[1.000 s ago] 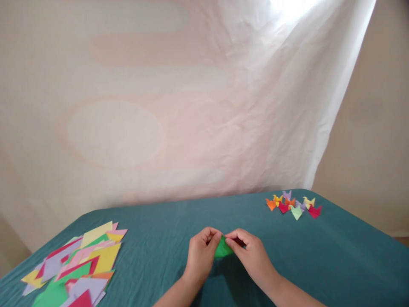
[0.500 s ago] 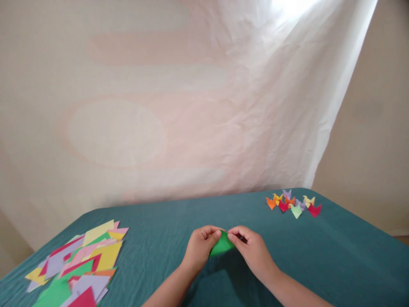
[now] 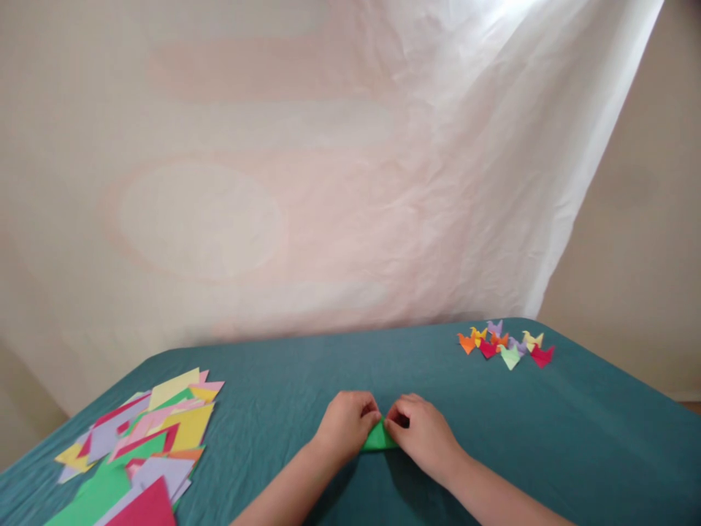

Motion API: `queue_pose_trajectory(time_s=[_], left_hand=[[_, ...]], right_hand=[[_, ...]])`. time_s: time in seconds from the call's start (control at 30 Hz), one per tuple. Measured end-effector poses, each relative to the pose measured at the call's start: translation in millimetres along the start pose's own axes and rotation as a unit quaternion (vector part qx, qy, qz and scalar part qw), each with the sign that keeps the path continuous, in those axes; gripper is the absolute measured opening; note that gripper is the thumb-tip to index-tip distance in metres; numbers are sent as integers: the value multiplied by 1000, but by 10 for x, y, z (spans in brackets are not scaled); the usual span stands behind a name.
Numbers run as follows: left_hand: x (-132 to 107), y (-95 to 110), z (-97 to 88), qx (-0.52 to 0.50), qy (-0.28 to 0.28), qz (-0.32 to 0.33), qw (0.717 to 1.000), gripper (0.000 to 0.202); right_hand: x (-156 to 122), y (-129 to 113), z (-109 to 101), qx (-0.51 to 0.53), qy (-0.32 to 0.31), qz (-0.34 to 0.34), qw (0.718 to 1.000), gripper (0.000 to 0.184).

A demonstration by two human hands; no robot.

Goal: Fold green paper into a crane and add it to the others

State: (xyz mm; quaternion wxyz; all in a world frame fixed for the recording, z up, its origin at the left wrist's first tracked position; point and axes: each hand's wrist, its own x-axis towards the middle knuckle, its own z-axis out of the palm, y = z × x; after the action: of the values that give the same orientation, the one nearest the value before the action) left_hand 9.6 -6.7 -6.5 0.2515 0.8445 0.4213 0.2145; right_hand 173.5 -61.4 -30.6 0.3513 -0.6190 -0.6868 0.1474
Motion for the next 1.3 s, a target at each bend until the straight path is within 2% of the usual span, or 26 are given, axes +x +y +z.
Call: queue_pose_trajectory(time_s=[0.1, 0.27, 0.4, 0.53, 0.83, 1.03, 1.3], left_hand=[[19, -37, 45, 41, -9, 4, 999, 13], [31, -52, 74, 84, -20, 9, 996, 10], [34, -62, 87, 97, -7, 17, 995, 8], [40, -44, 119, 89, 7, 52, 995, 20], [28, 1, 76, 80, -52, 133, 987, 20], [-78, 8, 23, 74, -54, 153, 984, 22], [-249, -12, -85, 56, -74, 193, 977, 25]], right_hand=[[-3, -19, 39, -53, 6, -7, 999, 12], [-32, -40, 37, -84, 17, -24, 996, 11], [-91, -80, -37, -74, 0, -110, 991, 16], [-139, -132, -106, -100, -48, -181, 977, 22], [-175, -150, -144, -161, -82, -190, 965, 25], [-168, -166, -211, -170, -105, -201, 959, 22], [-192, -230, -224, -218, -129, -244, 936, 20]])
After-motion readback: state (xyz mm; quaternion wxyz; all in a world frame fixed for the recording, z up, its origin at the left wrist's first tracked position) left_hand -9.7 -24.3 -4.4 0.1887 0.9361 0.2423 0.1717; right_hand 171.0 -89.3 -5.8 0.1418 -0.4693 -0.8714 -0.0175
